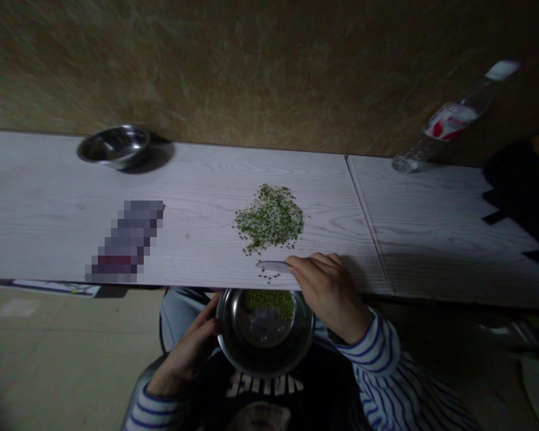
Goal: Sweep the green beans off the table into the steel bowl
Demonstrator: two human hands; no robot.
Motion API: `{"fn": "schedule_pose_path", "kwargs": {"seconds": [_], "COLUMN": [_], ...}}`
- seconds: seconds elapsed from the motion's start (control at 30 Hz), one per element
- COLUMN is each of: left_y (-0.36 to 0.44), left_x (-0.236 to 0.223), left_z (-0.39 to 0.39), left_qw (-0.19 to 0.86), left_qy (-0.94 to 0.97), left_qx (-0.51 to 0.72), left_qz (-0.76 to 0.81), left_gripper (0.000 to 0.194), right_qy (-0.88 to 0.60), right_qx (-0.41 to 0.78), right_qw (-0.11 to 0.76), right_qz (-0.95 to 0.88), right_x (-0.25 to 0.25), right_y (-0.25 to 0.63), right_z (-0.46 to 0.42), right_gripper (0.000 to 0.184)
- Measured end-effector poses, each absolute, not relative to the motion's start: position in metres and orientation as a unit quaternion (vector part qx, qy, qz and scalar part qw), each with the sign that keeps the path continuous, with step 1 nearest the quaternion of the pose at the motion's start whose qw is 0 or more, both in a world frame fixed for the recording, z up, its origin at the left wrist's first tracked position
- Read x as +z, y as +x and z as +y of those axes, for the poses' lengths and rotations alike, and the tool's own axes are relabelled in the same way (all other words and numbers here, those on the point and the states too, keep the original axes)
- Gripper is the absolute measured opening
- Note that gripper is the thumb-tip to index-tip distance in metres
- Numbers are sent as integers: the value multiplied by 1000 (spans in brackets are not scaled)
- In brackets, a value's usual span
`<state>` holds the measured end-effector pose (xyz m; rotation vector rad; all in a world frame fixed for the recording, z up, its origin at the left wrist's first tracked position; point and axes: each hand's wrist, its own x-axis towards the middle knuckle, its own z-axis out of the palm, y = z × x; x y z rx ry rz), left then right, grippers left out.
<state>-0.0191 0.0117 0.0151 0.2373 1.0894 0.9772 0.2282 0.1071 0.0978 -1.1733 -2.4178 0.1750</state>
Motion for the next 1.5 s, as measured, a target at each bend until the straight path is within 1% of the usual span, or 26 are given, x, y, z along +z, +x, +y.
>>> {"fn": "schedule_pose_path", "kwargs": {"seconds": [0.1, 0.33, 0.57, 0.8, 0.93, 1.33, 1.5], "left_y": [-21, -23, -23, -24, -25, -26, -26], "left_x": [14, 11, 12, 18, 19, 16, 16], "left_z": [11, 11, 12, 10, 11, 9, 9], "left_qw": [738, 739, 730, 720, 723, 714, 719], "left_qy": [108, 112, 117, 106, 111, 113, 115], "left_qx": [440, 446, 440, 440, 438, 440, 450], "left_qz": [500, 493, 510, 527, 522, 532, 518], "left_gripper": [67, 68, 68, 71, 71, 69, 66], "right_qy": [-424, -478, -475, -503, -492, -522, -512], "right_qx": [60, 22, 49, 17, 24, 14, 36], "right_qw": [217, 227, 227, 251, 264, 258, 249], "right_qz": [-877, -848, -849, -827, -829, -813, -821], "right_x": [98, 95, 94, 90, 91, 90, 88], "right_y": [229, 242, 231, 234, 229, 228, 223], "right_z": [109, 114, 107, 115, 112, 120, 120], "right_gripper": [14, 18, 18, 19, 19, 21, 22]}}
